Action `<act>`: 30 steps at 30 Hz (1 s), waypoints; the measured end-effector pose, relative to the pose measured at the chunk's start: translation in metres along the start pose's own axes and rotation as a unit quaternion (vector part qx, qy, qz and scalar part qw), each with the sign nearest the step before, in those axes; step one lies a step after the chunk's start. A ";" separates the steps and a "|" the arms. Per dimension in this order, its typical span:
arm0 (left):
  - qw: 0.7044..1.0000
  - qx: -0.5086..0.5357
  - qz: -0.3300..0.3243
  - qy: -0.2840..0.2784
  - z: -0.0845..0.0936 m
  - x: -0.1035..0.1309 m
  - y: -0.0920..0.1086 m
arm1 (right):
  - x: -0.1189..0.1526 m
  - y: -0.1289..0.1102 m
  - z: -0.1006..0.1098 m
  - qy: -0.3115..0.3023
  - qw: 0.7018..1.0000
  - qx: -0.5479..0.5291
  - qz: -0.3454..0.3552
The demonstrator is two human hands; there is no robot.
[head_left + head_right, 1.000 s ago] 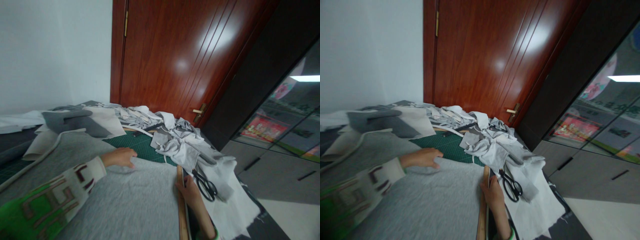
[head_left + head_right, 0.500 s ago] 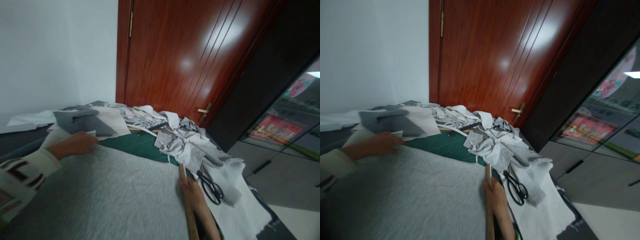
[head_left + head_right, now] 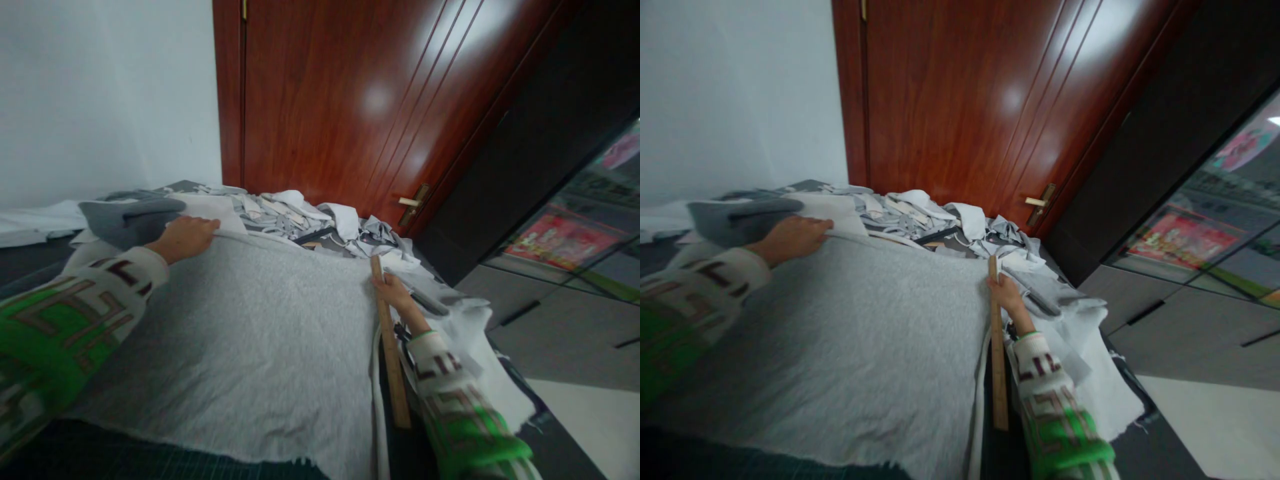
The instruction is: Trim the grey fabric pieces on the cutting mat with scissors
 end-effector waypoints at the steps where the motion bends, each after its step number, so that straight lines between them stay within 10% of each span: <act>1: 1.000 0.005 0.001 0.001 -0.007 -0.003 0.002 | -0.007 0.002 -0.007 -0.012 1.000 0.004 -0.004; 9: 0.997 0.066 0.010 0.035 -0.027 0.005 0.008 | -0.016 0.016 -0.038 -0.047 0.997 0.056 -0.022; 14: 0.994 0.092 -0.053 -0.032 -0.050 0.061 0.027 | -0.006 0.021 -0.037 -0.042 0.996 0.072 -0.025; 25: 0.958 0.074 0.251 -0.116 -0.110 0.195 -0.128 | 0.001 0.016 -0.021 -0.041 0.998 0.045 -0.013; 30: 0.933 0.158 0.250 -0.205 -0.128 0.215 -0.127 | 0.005 0.014 -0.021 -0.064 0.997 0.042 -0.019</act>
Point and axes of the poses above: each hand's wrist, its own x-axis away from the middle knuckle, its own z-axis out of the back of the hand, y = z × x, the point moved 9 cm from there along -x, towards the middle knuckle, and after that the axes turned 13 degrees about z, right-handed, at the moved point
